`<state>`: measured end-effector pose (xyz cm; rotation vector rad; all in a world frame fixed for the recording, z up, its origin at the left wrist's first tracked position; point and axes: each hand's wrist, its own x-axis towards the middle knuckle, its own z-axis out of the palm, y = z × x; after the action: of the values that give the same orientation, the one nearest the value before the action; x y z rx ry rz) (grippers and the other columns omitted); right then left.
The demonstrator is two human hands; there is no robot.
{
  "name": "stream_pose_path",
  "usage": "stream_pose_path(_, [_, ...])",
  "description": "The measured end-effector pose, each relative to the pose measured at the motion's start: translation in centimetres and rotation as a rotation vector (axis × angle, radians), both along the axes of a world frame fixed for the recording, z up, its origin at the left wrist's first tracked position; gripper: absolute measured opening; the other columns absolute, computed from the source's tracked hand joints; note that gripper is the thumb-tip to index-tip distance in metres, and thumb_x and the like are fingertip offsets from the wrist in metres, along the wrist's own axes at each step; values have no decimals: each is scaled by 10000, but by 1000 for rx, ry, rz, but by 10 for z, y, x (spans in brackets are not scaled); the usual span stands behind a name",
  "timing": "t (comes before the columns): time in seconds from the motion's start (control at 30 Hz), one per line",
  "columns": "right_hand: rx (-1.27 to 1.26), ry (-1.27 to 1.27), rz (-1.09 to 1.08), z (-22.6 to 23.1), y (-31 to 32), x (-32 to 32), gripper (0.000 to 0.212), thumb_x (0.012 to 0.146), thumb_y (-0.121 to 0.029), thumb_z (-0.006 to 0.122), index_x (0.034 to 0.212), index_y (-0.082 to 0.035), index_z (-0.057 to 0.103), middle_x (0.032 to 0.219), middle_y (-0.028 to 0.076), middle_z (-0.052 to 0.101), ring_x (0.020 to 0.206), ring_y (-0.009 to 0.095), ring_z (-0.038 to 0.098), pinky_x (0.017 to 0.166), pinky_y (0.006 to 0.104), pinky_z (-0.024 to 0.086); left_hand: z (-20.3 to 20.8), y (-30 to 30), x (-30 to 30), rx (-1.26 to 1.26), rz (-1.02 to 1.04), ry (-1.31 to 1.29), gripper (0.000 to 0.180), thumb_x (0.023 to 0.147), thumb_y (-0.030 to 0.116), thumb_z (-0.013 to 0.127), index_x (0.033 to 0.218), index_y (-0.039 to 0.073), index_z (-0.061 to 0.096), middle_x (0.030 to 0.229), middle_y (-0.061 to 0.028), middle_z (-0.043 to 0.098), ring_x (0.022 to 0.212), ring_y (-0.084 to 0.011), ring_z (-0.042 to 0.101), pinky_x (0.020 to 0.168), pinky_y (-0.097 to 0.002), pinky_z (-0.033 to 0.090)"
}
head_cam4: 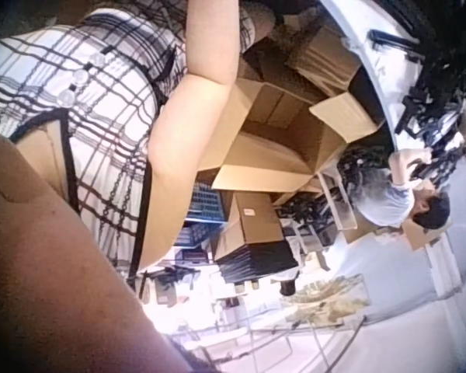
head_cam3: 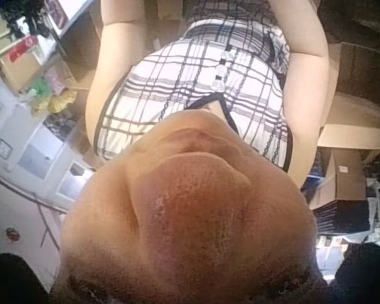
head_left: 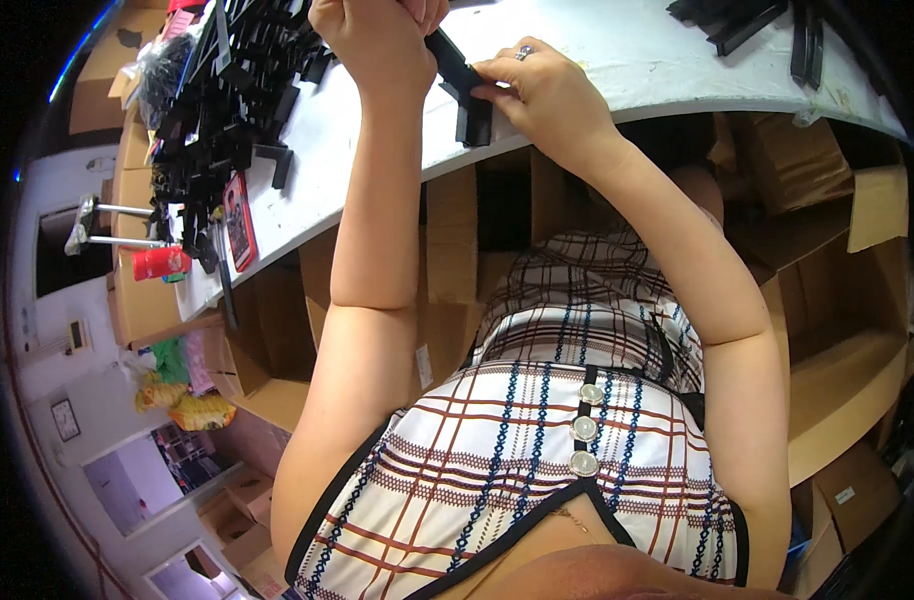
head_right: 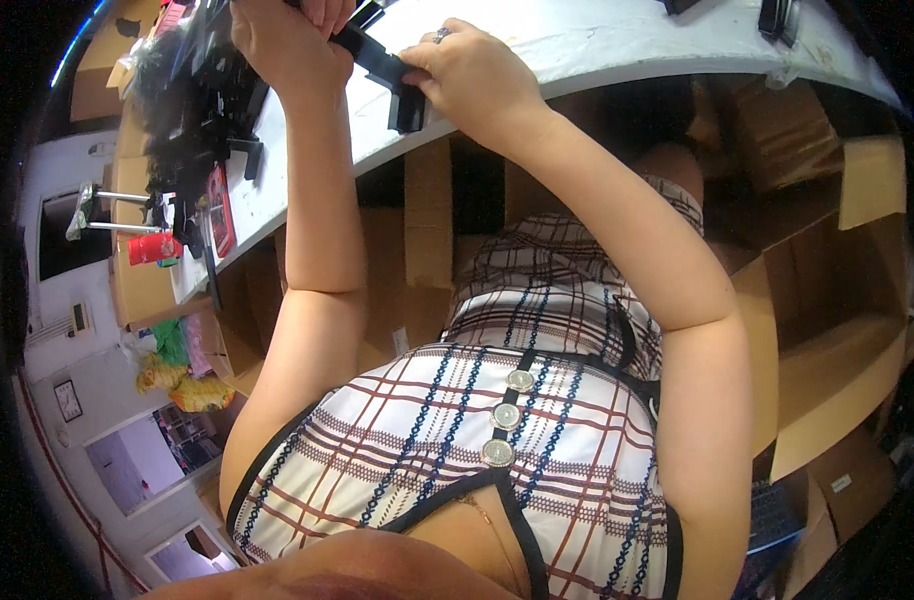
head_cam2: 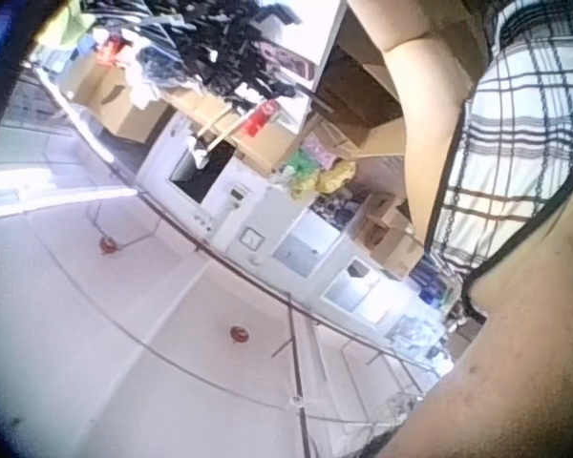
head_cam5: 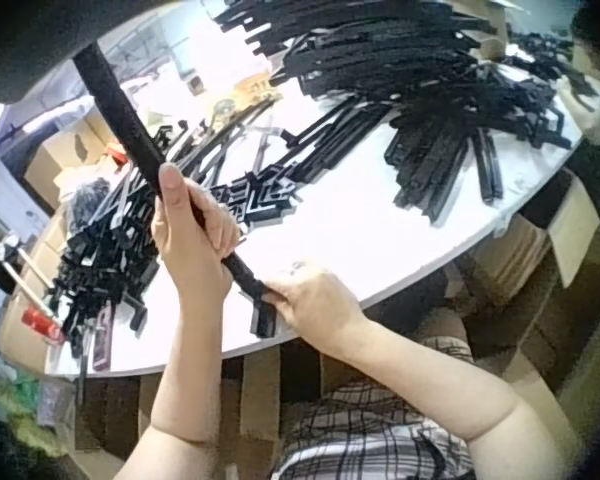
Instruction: Assembling wiper blades by manually attaching plastic clips to flexible strips at a workbench.
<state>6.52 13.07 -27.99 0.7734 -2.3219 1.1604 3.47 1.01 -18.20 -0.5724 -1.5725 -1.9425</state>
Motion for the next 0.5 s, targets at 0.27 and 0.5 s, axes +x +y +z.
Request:
stream_pose_path(0.27, [4, 117, 26, -1, 1, 2, 172, 839, -135, 668, 997, -85, 712, 866, 72, 680, 891, 240, 620, 808, 344, 538, -4, 8, 13, 350, -269, -37, 454, 986, 463, 498, 697, 113, 487, 451, 27, 376, 347, -73, 334, 353, -229, 243])
stream_pose_path(0.5, [-24, 57, 62, 1, 1, 1, 160, 831, -132, 666, 980, -96, 711, 859, 76, 676, 886, 260, 614, 792, 371, 528, -10, 7, 6, 480, -490, -58, 432, 1014, 400, 479, 694, 111, 455, 484, 18, 359, 368, -93, 320, 382, -231, 277])
